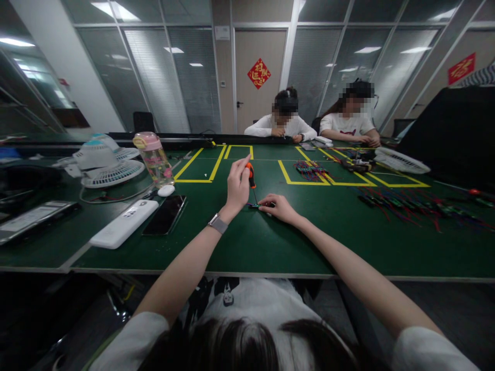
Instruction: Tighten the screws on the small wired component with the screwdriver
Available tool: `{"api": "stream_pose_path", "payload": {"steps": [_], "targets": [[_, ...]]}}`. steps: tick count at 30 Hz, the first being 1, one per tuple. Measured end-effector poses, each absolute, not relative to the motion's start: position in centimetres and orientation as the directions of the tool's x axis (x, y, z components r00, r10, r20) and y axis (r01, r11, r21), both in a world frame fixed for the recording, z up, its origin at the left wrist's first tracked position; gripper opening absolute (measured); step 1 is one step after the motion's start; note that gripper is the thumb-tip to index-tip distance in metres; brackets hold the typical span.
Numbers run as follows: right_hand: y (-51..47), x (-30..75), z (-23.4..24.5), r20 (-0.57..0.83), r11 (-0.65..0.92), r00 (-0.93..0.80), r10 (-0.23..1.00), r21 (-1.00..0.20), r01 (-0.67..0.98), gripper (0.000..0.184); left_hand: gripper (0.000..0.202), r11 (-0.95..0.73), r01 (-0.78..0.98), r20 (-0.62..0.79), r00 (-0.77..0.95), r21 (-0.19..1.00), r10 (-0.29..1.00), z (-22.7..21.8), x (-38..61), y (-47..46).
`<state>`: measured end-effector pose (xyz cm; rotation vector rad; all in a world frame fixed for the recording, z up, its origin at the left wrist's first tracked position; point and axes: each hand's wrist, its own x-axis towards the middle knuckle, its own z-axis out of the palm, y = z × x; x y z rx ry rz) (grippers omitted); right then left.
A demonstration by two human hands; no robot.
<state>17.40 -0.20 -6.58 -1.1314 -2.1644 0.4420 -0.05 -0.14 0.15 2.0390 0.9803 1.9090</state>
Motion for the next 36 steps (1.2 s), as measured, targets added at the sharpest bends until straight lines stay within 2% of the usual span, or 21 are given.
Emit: {"api": "stream_pose_path", "payload": {"steps": [4, 11, 17, 21, 29, 36], "targets": [[-0.27, 17.37, -6.5, 0.381, 0.562, -0.413, 0.827, -0.566, 0.603, 0.02, 0.033, -0.766, 0.285, 0.803, -0.026, 0.577, 0.595, 0.18, 0.11, -0.42], [-0.23, 17.35, -6.55, 0.391, 0.569, -0.412, 0.823, -0.565, 0.598, 0.019, 0.027, -0.713, 0.416, 0.801, -0.069, 0.565, 0.594, 0.44, 0.08, -0.73], [-0.26, 17.42, -6.62, 0.393, 0.572, -0.415, 0.82, -0.561, 0.598, 0.019, 0.035, -0.775, 0.33, 0.816, 0.023, 0.539, 0.577, 0.05, 0.13, -0.26], [-0.23, 17.45, -6.69, 0.397, 0.574, -0.415, 0.819, -0.567, 0.59, 0.019, 0.035, -0.788, 0.267, 0.818, -0.005, 0.556, 0.575, -0.13, 0.33, -0.36], [-0.26, 17.34, -6.57, 0.399, 0.576, -0.416, 0.817, -0.537, 0.616, 0.019, 0.028, -0.753, 0.407, 0.832, -0.032, 0.517, 0.554, 0.23, 0.26, -0.81], [-0.18, 17.39, -6.67, 0.392, 0.575, -0.42, 0.818, -0.55, 0.606, 0.02, 0.037, -0.793, 0.289, 0.818, 0.056, 0.535, 0.572, -0.05, 0.25, -0.34]]}}
